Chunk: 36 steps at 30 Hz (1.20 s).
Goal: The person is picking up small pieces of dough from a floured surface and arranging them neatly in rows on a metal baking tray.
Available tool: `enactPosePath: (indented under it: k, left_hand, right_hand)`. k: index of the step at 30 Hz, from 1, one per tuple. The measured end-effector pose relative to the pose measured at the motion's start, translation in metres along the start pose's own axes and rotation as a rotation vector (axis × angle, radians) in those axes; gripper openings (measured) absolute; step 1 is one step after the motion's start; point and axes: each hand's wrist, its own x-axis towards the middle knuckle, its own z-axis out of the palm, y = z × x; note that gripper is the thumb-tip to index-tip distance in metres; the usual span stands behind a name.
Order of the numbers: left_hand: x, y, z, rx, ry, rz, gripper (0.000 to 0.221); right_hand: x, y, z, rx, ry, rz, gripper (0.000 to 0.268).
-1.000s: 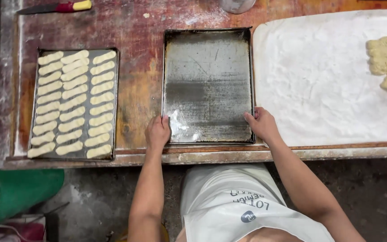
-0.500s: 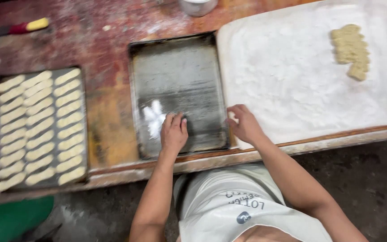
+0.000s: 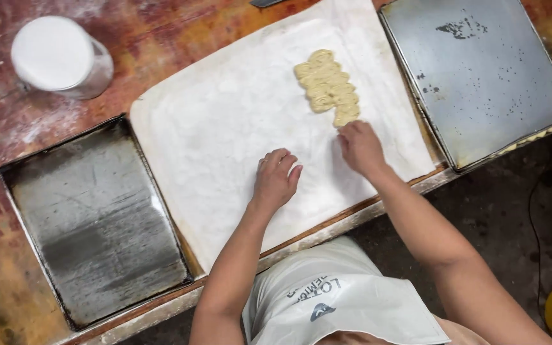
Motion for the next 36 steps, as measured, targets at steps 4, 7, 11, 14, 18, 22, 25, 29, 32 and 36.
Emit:
enactPosePath:
  k: [4, 7, 11, 14, 18, 22, 25, 29, 32, 36]
  left_hand:
    - [0.053, 0.02, 0.041, 0.023, -0.065, 0.039, 0.025]
    - [0.099, 0.032, 0.067, 0.069, -0.071, 0.083, 0.026]
    - [0.14, 0.023, 0.105, 0.226, -0.168, 0.185, 0.022]
    - [0.148, -0.002, 0.131, 0.289, -0.271, 0.223, 0.023]
    - [0.14, 0.018, 0.081, 0.261, -0.304, 0.227, 0.021]
    - [0.119, 0.023, 0.06, 0.211, -0.32, 0.153, 0.034]
    - [0.101, 0.008, 0.076, 0.204, -0.17, 0.136, 0.025]
    - [0.089, 0.013, 0.104, 0.211, -0.191, 0.235, 0.021]
    - [0.093, 0.015, 0.125, 0.215, -0.22, 0.272, 0.022]
    - [0.075, 0.003, 0.116, 0.231, -0.193, 0.313, 0.018]
  right_hand:
    - [0.013, 0.02, -0.007, -0.047, 0.096, -0.024, 0.021]
    - [0.017, 0.032, 0.014, -0.042, 0.116, -0.064, 0.01]
    - [0.016, 0.042, 0.031, 0.005, 0.112, -0.046, 0.009]
    - [-0.001, 0.031, 0.034, 0.046, 0.133, -0.103, 0.009]
    - [-0.022, -0.001, 0.024, 0.06, 0.174, -0.219, 0.008]
    - [-0.012, 0.007, 0.011, 0.173, 0.148, -0.198, 0.006]
    - [-0.011, 0.016, 0.003, 0.194, 0.136, -0.085, 0.011]
    - [0.008, 0.033, -0.009, 0.136, 0.155, -0.072, 0.017]
    - [0.023, 0.036, -0.017, 0.07, 0.043, -0.076, 0.021]
    - [0.029, 0.035, -0.019, 0.023, -0.06, -0.083, 0.024]
